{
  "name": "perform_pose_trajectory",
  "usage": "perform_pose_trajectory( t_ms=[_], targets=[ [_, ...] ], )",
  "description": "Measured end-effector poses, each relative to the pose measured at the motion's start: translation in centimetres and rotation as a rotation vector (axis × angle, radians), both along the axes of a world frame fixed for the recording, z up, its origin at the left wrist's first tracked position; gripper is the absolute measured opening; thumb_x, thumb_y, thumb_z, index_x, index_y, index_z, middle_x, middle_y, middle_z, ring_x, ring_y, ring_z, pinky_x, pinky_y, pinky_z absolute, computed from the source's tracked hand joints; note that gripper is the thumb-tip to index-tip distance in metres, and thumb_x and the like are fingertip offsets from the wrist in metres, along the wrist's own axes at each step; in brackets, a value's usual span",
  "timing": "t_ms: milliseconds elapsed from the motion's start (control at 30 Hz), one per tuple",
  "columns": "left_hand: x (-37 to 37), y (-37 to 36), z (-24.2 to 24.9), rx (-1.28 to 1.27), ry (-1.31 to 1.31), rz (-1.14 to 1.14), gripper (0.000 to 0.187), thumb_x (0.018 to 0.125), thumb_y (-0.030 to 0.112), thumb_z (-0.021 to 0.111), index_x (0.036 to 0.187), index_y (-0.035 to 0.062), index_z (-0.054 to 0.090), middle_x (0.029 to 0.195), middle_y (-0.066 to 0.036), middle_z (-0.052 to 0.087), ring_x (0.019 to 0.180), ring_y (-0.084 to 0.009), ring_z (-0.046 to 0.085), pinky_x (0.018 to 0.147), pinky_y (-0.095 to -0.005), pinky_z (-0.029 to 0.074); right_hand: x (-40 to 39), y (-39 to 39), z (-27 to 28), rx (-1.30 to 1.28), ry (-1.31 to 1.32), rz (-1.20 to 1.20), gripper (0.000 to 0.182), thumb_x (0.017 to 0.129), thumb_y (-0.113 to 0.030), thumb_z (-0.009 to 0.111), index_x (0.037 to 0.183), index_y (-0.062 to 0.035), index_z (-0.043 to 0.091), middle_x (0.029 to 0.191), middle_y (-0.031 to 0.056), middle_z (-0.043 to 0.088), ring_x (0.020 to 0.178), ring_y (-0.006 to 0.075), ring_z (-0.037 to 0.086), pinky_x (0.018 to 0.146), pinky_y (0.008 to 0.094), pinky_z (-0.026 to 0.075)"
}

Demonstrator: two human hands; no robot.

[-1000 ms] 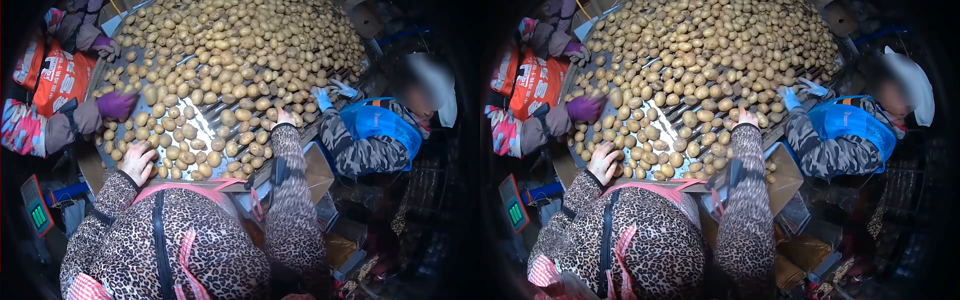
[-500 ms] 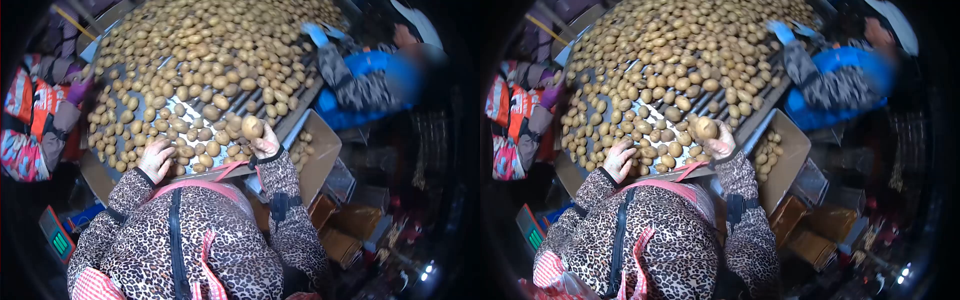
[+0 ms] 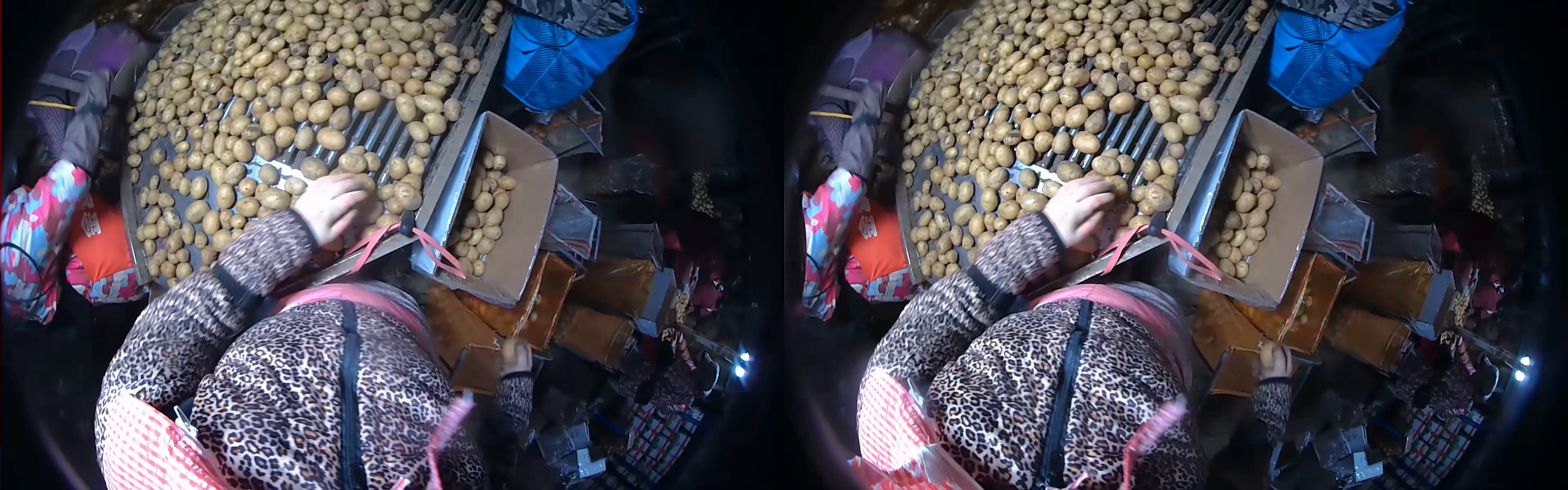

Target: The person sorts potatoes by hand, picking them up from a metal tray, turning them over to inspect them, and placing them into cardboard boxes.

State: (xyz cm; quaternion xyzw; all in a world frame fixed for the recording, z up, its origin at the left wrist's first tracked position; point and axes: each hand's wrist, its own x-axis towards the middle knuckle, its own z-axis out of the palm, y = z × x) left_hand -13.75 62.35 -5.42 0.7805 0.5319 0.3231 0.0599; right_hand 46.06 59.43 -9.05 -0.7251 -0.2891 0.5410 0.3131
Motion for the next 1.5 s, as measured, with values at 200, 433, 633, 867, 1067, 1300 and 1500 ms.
perform_pose_trajectory(
  t_ms=[200, 433, 633, 867, 1067, 1300, 1500],
  targets=[
    [4.1, 5.9, -1.3, -0.054, 0.269, -0.067, 0.055, 0.078, 0.028, 0.063, 0.129, 0.0124, 0.050, 0.134, -0.017, 0.048, 0.128, -0.0336, 0.043, 0.107, -0.0514, 0.033, 4.2, -0.7, -4.7, -0.139, -0.871, 0.489, 0.080, 0.079, -0.036, 0.070, 0.144, -0.0067, 0.035, 0.133, 0.0257, 0.051, 0.121, 0.0371, 0.053, 0.104, 0.0412, 0.040],
    [-4.5, -5.4, -0.9, -0.350, 0.412, 0.294, 0.069, 0.073, 0.036, 0.067, 0.135, 0.0133, 0.047, 0.136, -0.019, 0.046, 0.131, -0.0364, 0.039, 0.112, -0.0541, 0.025, -17.0, 9.6, 4.7, 0.477, -0.620, 0.807, 0.053, 0.084, -0.026, 0.062, 0.128, 0.0019, 0.052, 0.120, 0.0272, 0.059, 0.112, 0.0376, 0.059, 0.097, 0.0410, 0.046],
    [-5.3, -12.9, -0.7, -0.397, 0.443, 0.538, 0.072, 0.071, 0.037, 0.069, 0.136, 0.0160, 0.047, 0.140, -0.019, 0.043, 0.133, -0.0407, 0.034, 0.110, -0.0596, 0.023, -34.9, 15.9, 5.1, 0.963, -0.647, 1.318, 0.049, 0.087, -0.027, 0.057, 0.131, -0.0076, 0.050, 0.120, 0.0212, 0.057, 0.105, 0.0370, 0.060, 0.091, 0.0440, 0.050],
    [-4.1, -17.8, -1.9, -0.421, 0.322, 0.591, 0.064, 0.071, 0.026, 0.068, 0.131, 0.0135, 0.051, 0.139, -0.019, 0.041, 0.132, -0.0432, 0.033, 0.107, -0.0585, 0.027, -46.1, 26.3, -0.4, 0.354, -1.028, 1.358, 0.040, 0.088, -0.032, 0.059, 0.113, -0.0014, 0.055, 0.107, 0.0231, 0.064, 0.097, 0.0342, 0.065, 0.084, 0.0448, 0.053],
    [-4.6, -17.3, -0.1, -0.239, 0.203, 0.662, 0.051, 0.069, 0.020, 0.066, 0.117, 0.0085, 0.056, 0.129, -0.020, 0.049, 0.120, -0.0425, 0.045, 0.099, -0.0536, 0.036, -44.2, 25.0, -2.9, 0.280, 0.333, 1.190, 0.031, 0.089, -0.024, 0.058, 0.105, 0.0023, 0.061, 0.088, 0.0064, 0.065, 0.079, 0.0166, 0.062, 0.068, 0.0290, 0.051],
    [-8.4, -5.8, 0.4, -0.069, 0.216, 0.473, 0.053, 0.075, 0.024, 0.063, 0.124, 0.0054, 0.054, 0.131, -0.020, 0.049, 0.125, -0.0408, 0.043, 0.104, -0.0544, 0.033, -43.7, 21.6, 1.4, 0.447, 0.054, 1.257, 0.025, 0.084, -0.015, 0.064, 0.104, 0.0013, 0.063, 0.092, 0.0108, 0.065, 0.085, 0.0209, 0.064, 0.075, 0.0320, 0.053],
    [-7.4, -2.3, -2.9, -0.355, 0.384, 0.657, 0.061, 0.071, 0.050, 0.064, 0.123, 0.0178, 0.060, 0.142, -0.019, 0.040, 0.133, -0.0447, 0.030, 0.103, -0.0690, 0.024, -53.2, 21.6, 4.2, 0.640, -0.742, 1.591, 0.047, 0.086, -0.029, 0.062, 0.129, -0.0153, 0.052, 0.117, 0.0231, 0.060, 0.107, 0.0373, 0.059, 0.094, 0.0460, 0.047]
  ],
)
